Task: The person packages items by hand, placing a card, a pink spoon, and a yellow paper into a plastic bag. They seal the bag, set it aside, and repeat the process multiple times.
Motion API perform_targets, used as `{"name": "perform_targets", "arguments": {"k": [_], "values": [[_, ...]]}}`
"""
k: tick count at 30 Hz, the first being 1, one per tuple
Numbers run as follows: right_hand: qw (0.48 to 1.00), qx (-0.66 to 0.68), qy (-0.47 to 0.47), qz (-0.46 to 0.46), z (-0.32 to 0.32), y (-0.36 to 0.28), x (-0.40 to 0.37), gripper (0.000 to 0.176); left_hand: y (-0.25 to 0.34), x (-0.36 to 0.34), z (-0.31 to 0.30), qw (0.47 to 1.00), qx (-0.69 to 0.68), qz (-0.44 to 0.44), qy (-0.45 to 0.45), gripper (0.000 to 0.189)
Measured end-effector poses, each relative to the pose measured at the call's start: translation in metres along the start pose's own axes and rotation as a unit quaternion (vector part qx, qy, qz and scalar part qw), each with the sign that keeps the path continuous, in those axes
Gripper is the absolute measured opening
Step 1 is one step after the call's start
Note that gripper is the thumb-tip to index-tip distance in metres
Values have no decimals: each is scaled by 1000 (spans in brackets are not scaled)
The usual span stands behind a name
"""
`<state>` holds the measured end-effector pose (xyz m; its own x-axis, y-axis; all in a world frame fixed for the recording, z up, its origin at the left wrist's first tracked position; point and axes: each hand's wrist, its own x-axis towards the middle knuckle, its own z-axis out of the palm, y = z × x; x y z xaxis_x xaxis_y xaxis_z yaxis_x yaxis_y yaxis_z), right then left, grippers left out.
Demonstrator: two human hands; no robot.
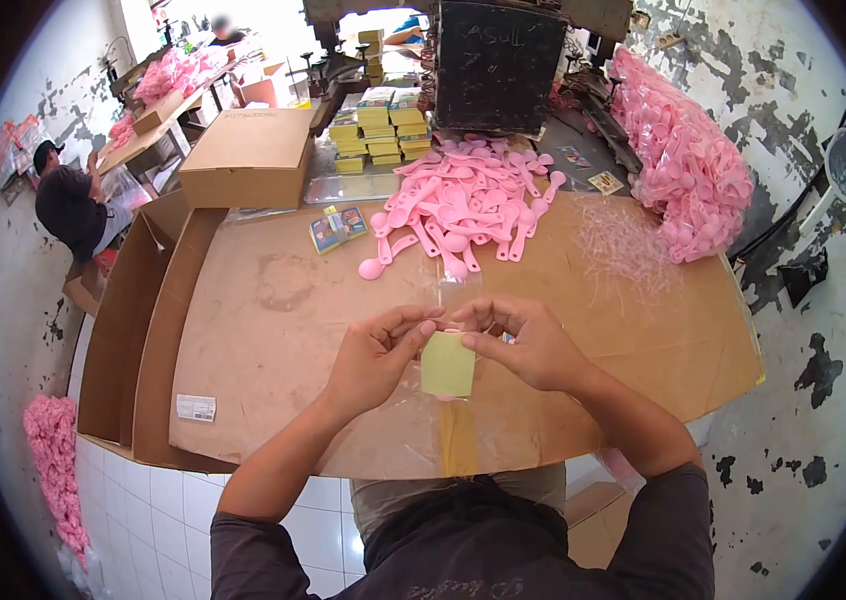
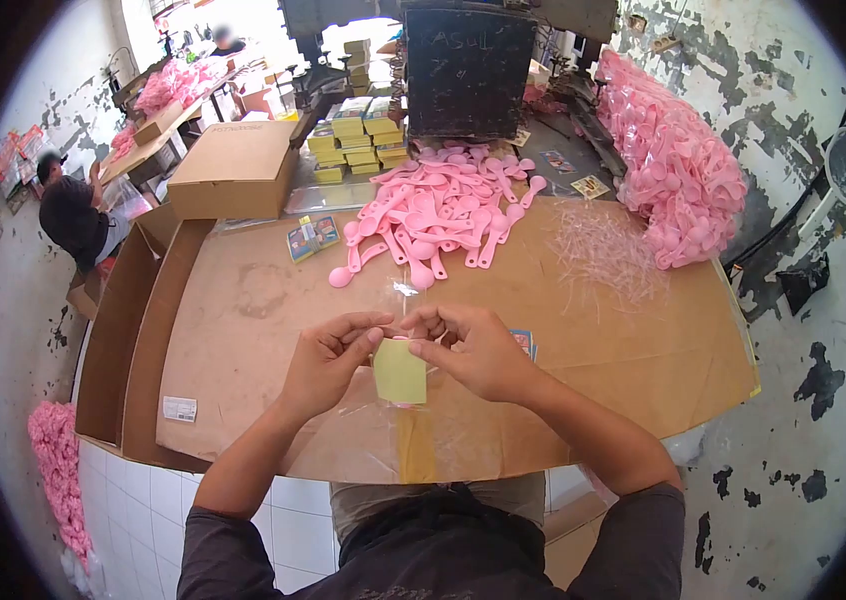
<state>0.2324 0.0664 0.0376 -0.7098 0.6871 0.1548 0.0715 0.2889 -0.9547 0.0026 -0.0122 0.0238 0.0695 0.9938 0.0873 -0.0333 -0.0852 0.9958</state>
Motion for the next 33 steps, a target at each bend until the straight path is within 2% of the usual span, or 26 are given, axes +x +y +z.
{"name": "perform_targets", "arguments": {"k": [4,10,17,20,23,26,32,33], "values": [[991,122,15,47,-4,11,7,23,-1,1,1,1000,-19,12,13,29],[986,148,22,79,-12,17,5,17,-12,3,1,1000,18,20,-2,30],[990,138,-7,31,-20,30,5,16,-21,6,-9,995,79,65,-20,22],[993,112,-22,31,-26,31,5,17,-16,3,-11,993,102,41,-43,23],[994,100,-33,32,-29,26,4,17,-16,4,-11,993,78,80,-49,23],[995,90,-22,23,-23,26,2,17,-17,5,-11,997,28,36,-57,23],[996,84,-20,35,-22,37,3,20,-18,8,-8,994,61,-83,-41,24],[995,92,-16,42,-20,40,3,23,-18,8,-7,996,46,-72,-36,24]]}}
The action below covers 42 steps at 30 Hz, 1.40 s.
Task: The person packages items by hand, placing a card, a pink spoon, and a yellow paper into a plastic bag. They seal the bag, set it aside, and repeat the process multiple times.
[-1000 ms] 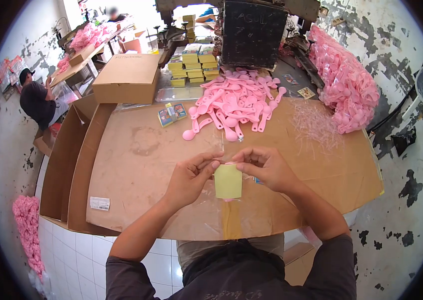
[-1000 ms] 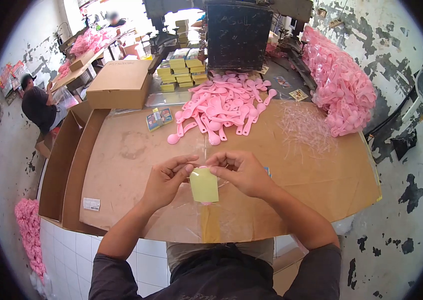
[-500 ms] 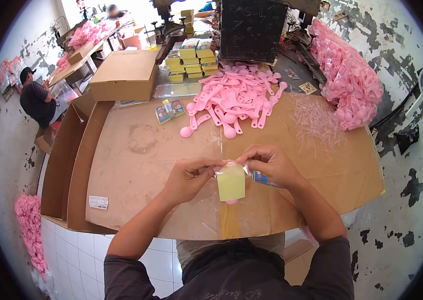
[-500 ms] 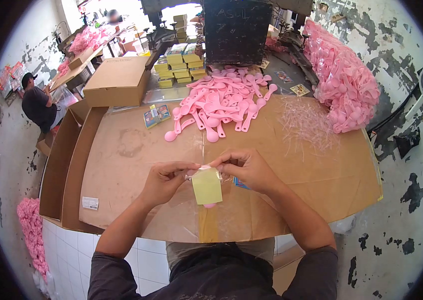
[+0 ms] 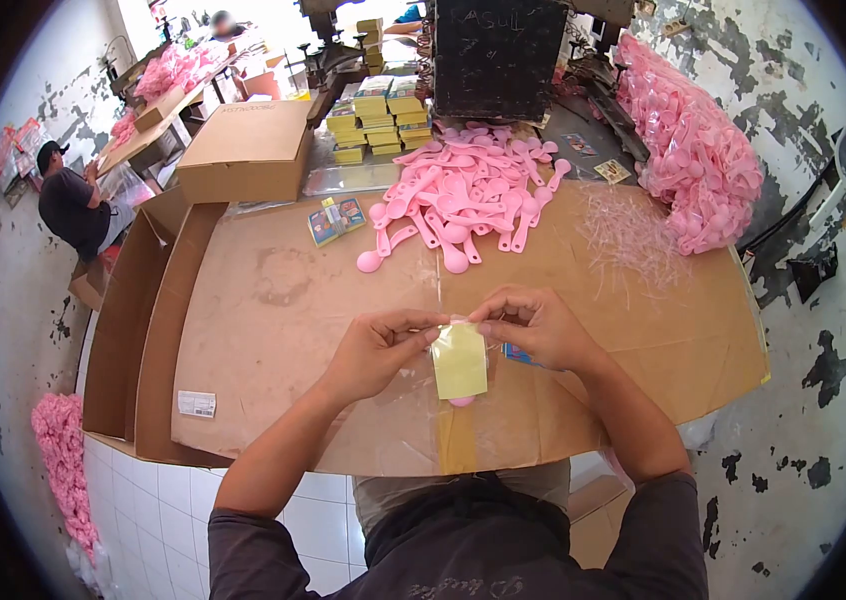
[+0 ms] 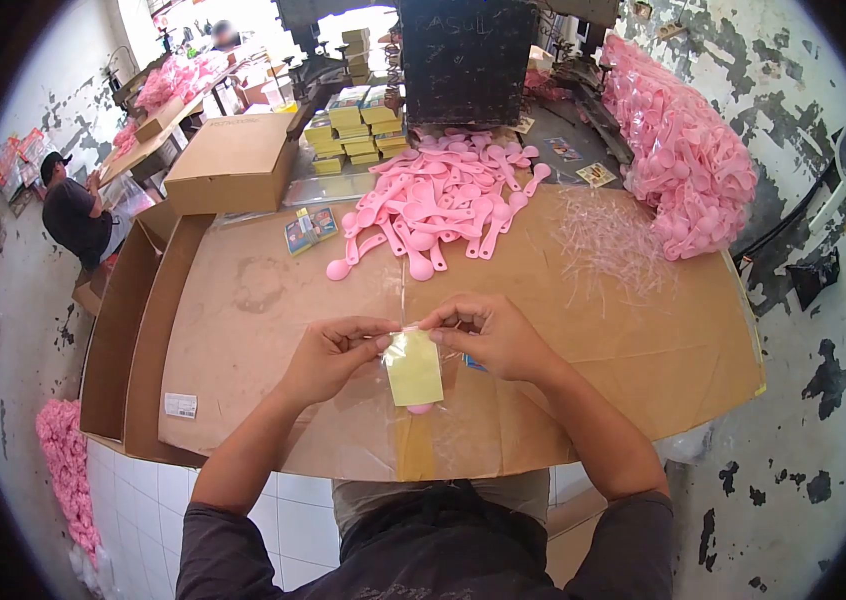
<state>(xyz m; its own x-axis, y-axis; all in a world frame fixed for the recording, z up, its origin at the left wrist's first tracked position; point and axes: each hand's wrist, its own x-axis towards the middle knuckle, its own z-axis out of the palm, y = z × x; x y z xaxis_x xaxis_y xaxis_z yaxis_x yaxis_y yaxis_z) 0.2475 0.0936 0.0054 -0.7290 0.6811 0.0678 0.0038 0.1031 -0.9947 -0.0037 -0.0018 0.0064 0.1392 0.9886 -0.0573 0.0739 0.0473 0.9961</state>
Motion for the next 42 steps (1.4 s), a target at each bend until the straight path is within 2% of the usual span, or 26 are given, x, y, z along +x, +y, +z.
{"name": "perform_targets", "arguments": {"k": [4,7,11,13,14,17,18,19,20,21,22,24,25,26,28,30,33,36,39,40,42], "values": [[999,-33,5,-39,8,-7,-2,36,-3,1,0,998,-45,48,15,27],[997,-63,-45,-8,6,2,-2,44,3,-1,1,994,-66,81,32,32],[999,-8,-41,-5,8,-14,0,42,14,-6,6,992,-59,106,24,34],[999,10,-35,-29,8,-20,0,39,13,-9,-4,999,-22,43,-10,34],[998,-37,-21,-44,4,-25,1,38,13,-11,-13,1000,-2,11,-27,34],[978,-199,16,-61,-21,-40,1,37,20,-22,-51,994,-42,50,87,28],[962,-266,25,-48,-31,-45,-2,37,16,-26,-64,971,-68,122,192,21],[942,-333,34,-35,-41,-47,-6,36,7,-28,-86,933,-133,210,260,21],[932,-358,47,-41,-50,-39,-9,37,15,-31,-100,889,-196,279,305,34],[921,-383,59,-47,-61,-25,-11,38,21,-36,-105,846,-231,296,378,47],[908,-409,70,-54,-67,-21,-13,40,38,-37,-97,833,-264,302,382,53],[879,-475,10,-27,-76,-18,-24,40,26,-28,-94,854,-253,286,352,51],[862,-507,-21,-13,-78,-18,-27,40,16,-23,-89,902,-148,240,327,49],[872,-489,-32,7,-77,-20,-30,41,10,-18,-79,936,-40,188,295,48],[889,-452,-50,47,-76,-22,-32,42,5,-6,-45,960,167,130,184,43],[901,-430,-41,39,-76,-16,-30,36,0,3,-14,945,284,118,111,39],[915,-403,-19,-2,-78,-6,-29,31,-10,14,7,848,490,189,75,33],[941,-339,10,-16,-79,-2,-29,26,-20,21,8,874,446,181,66,26],[954,-295,47,19,-74,-7,-29,23,-17,20,9,923,360,118,63,26],[955,-287,59,35,-73,-8,-28,22,-19,21,7,957,274,84,53,25],[939,-338,64,-22,-74,-4,-25,22,-25,21,1,995,95,11,36,24]]}}
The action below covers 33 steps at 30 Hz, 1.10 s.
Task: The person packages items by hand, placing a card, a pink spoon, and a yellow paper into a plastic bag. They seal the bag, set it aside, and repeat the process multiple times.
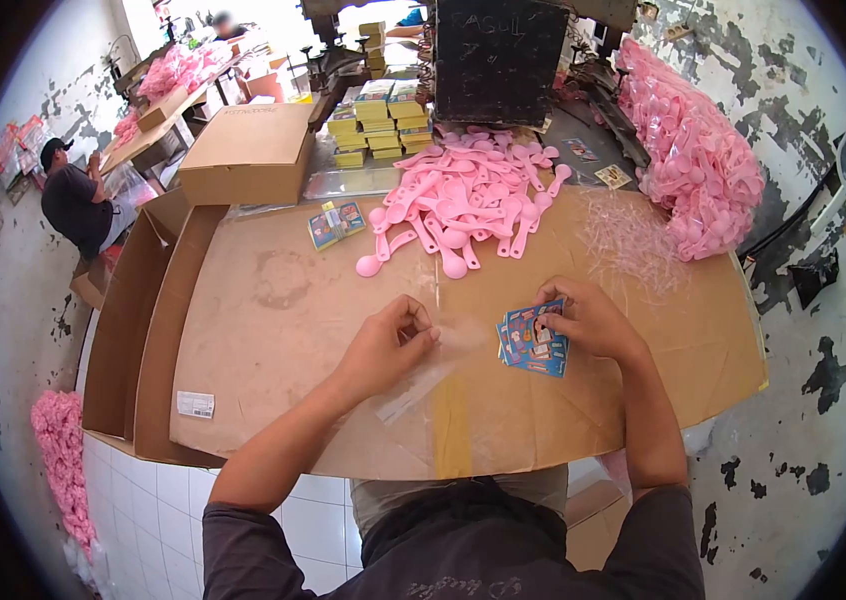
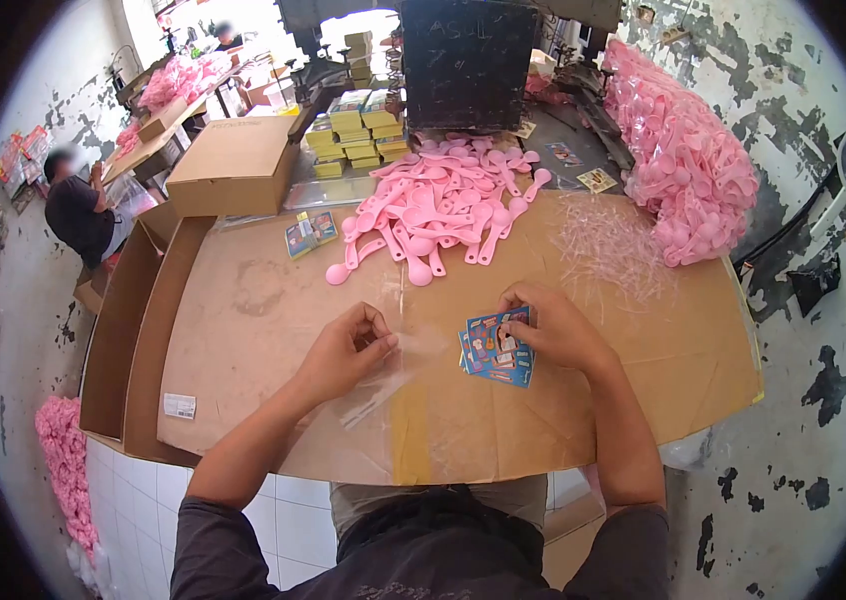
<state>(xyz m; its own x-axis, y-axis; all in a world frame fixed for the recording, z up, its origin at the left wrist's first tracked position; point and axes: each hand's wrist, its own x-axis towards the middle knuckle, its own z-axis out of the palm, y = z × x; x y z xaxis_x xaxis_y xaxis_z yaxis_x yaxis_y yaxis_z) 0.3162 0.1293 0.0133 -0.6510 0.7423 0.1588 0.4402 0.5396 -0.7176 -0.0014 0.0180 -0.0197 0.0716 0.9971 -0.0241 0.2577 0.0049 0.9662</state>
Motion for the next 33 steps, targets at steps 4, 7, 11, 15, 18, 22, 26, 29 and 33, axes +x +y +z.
{"name": "perform_targets", "arguments": {"k": [4,7,11,15,18,22,26,29,33], "values": [[998,-28,27,-49,7,6,5,20,17,-8,7,996,75,47,17,33],[998,55,40,-18,11,-11,0,19,14,-5,8,995,-94,30,0,43],[974,212,65,36,36,-15,2,23,15,-4,4,981,-190,15,-23,51],[936,333,105,46,41,-32,2,25,20,-7,7,985,-171,-11,-14,49],[972,213,97,-23,40,-27,-1,23,17,-6,10,983,-182,-8,4,47],[990,53,50,-124,38,-35,2,22,18,-7,14,988,-154,13,-5,44],[979,189,62,-49,55,-49,-2,21,20,-11,19,994,-88,35,-62,44],[952,297,78,5,61,-49,-2,25,18,-15,21,992,-92,15,-89,45],[966,250,61,5,72,-25,-3,35,14,-13,24,989,-124,47,-64,42]]}}
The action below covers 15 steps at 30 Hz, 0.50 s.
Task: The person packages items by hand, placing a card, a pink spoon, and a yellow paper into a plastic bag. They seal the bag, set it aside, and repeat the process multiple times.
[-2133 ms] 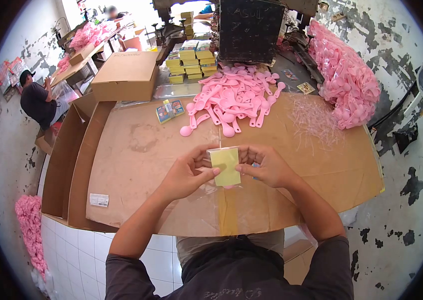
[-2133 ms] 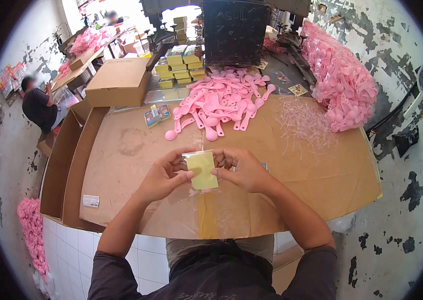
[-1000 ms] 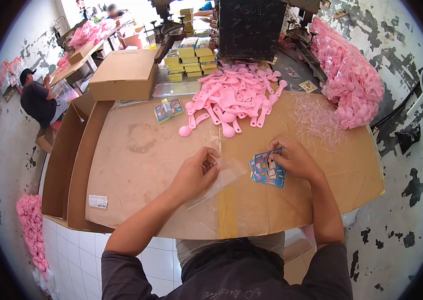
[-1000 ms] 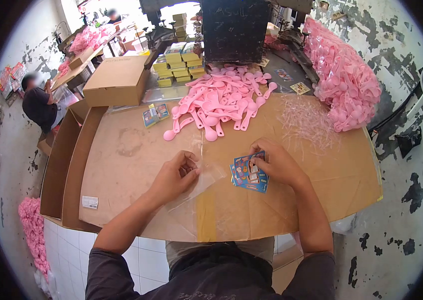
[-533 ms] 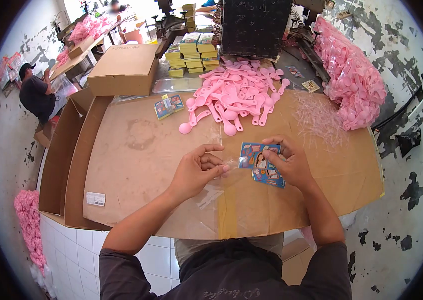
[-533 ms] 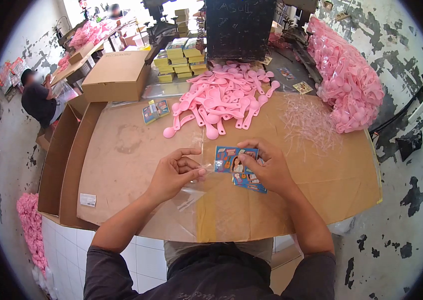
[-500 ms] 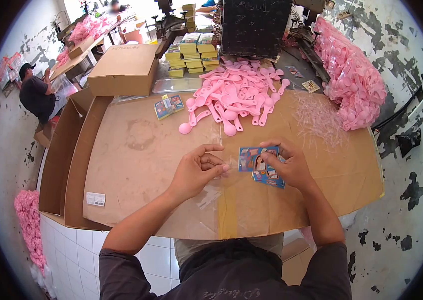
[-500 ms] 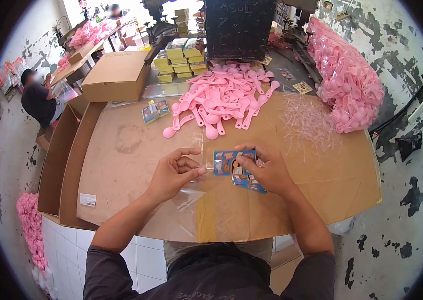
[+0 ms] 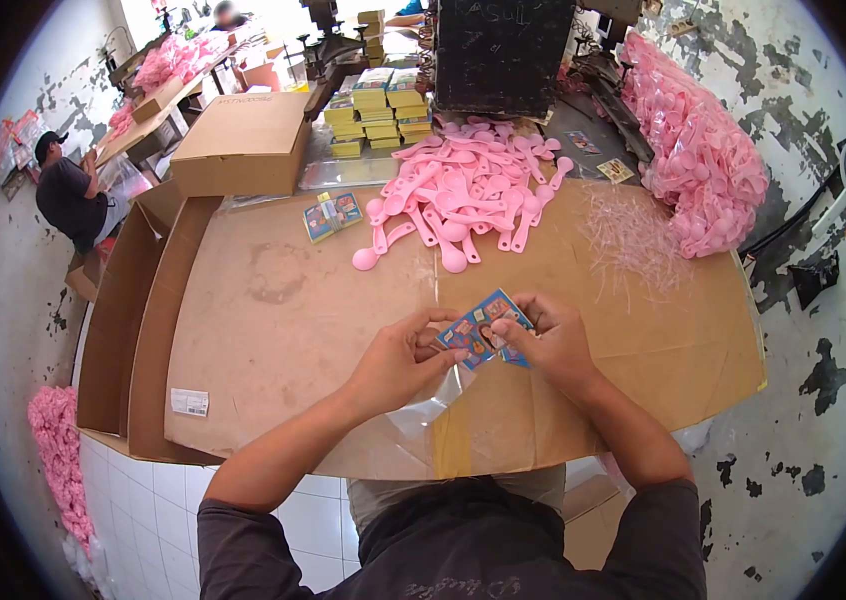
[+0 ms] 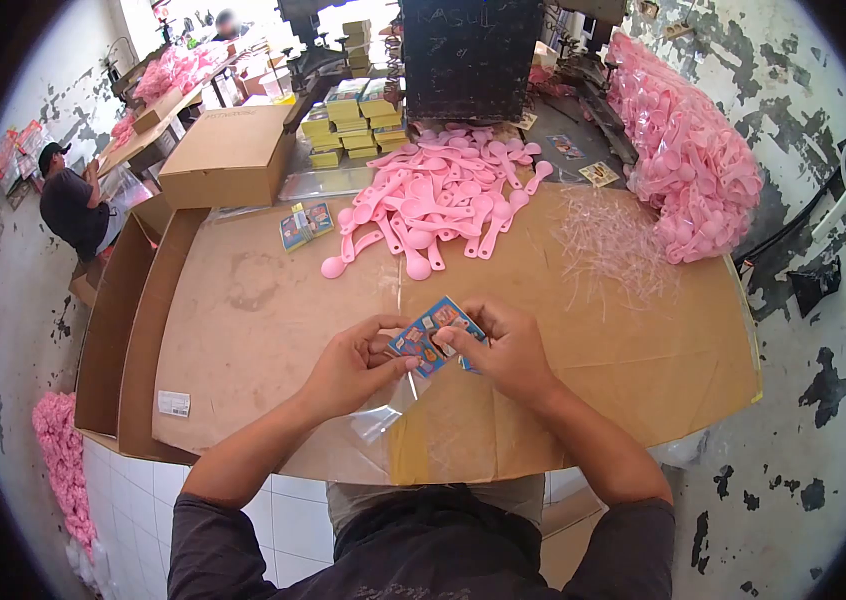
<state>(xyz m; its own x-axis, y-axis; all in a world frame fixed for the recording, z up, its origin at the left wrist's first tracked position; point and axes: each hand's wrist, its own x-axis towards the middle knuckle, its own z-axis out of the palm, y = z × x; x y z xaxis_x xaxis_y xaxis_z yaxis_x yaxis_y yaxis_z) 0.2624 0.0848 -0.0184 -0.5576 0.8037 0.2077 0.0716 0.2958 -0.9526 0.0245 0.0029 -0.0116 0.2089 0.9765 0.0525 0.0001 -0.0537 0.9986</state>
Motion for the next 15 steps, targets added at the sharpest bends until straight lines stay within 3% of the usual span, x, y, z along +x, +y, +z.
{"name": "perform_targets", "arguments": {"k": [1,4,7,10,13,15], "values": [[999,-32,-17,10,0,-1,0,39,2,0,0,1000,-12,-9,10,43],[956,-210,36,-204,6,-14,6,37,8,-1,-1,998,-36,-30,30,43],[993,63,97,-28,18,-29,1,32,8,-3,-3,998,-45,-27,34,43],[995,66,79,-11,20,-18,0,26,6,-4,-2,997,-72,-18,26,44],[986,-89,-38,-137,15,-27,3,18,7,-6,-5,997,-80,-18,16,45],[986,-95,-89,-104,-4,-24,18,15,7,-6,-6,995,-92,-12,24,45]]}}
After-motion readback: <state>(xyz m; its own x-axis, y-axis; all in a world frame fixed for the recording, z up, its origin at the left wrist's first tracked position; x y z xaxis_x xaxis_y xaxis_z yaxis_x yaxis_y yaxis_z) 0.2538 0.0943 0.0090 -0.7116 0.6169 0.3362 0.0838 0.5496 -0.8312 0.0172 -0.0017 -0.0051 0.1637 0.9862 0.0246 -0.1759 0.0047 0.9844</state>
